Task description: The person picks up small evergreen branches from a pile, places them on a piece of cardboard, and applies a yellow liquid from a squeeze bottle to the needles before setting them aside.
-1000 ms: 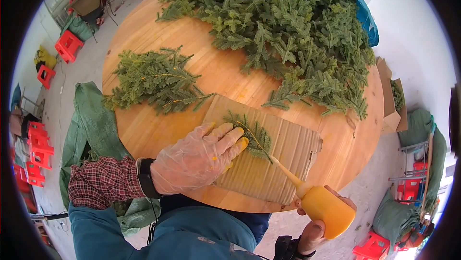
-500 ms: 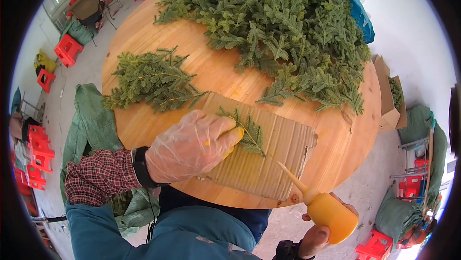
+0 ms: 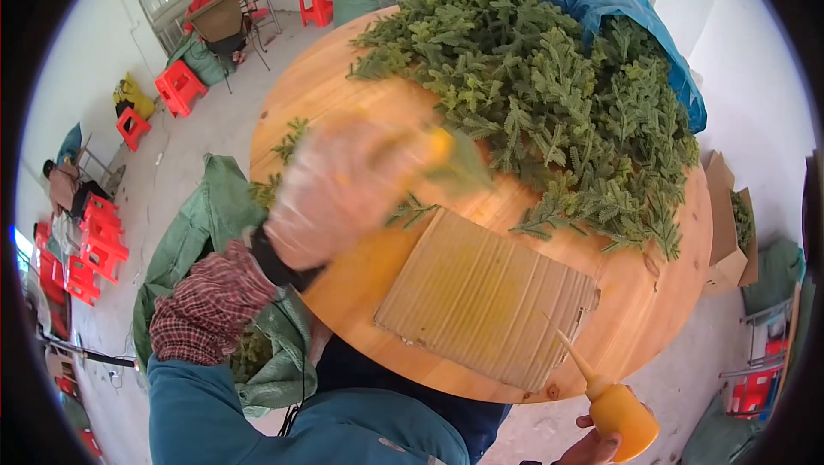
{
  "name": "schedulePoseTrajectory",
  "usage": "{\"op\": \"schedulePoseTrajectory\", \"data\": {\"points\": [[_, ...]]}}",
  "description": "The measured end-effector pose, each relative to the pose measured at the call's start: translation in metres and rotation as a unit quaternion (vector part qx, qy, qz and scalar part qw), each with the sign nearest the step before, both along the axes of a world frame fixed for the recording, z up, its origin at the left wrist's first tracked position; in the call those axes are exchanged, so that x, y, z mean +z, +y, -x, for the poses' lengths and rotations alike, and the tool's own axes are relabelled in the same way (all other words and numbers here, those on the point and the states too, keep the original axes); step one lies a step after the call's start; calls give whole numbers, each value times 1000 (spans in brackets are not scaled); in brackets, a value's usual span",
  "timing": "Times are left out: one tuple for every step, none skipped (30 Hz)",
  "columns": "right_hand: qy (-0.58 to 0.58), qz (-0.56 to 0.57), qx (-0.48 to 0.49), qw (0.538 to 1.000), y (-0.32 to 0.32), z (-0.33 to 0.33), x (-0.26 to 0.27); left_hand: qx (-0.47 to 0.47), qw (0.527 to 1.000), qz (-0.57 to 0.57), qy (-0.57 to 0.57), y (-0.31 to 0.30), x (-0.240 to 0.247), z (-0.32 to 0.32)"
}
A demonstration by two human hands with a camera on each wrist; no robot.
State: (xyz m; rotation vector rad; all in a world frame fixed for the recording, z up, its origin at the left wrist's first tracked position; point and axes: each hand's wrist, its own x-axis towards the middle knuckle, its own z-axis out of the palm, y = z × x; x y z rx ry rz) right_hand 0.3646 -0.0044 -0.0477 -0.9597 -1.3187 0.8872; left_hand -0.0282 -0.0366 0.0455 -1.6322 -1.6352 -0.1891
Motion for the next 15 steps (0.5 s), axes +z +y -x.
{"op": "schedulePoseTrajectory", "data": {"points": [[13,5,0,1000,0,2,2,54,998,9,-7,-6,5,17],[26,11,0,1000,0,5,4,108,994,17,-14,-16,7,33],[38,17,0,999,-1,6,4,108,994,18,-13,-28,-2,48],[39,17,-1,999,-1,6,3,122,992,41,-16,-39,-18,65],[44,18,1,999,1,6,-1,135,989,63,-19,-46,-25,75],[47,17,2,999,2,6,-5,131,989,62,-20,-50,-25,80],[48,17,1,999,2,4,-7,133,984,81,-81,-51,-23,81],[45,15,-8,999,2,3,-8,133,976,99,-142,-49,-20,81],[42,17,-9,999,2,3,-8,132,963,119,-202,-45,-17,80],[38,20,-10,999,2,4,-6,124,963,120,-205,-40,-12,78],[35,23,-10,999,1,4,-5,115,974,78,-179,-36,-4,77],[33,22,-15,999,1,4,-5,108,982,34,-153,-32,4,75],[33,23,-15,999,0,3,-5,101,987,-10,-125,-28,10,74],[35,24,-15,999,0,3,-4,97,987,-11,-125,-21,14,69],[37,26,-16,999,0,3,-4,62,990,20,-128,-9,18,60]]}}
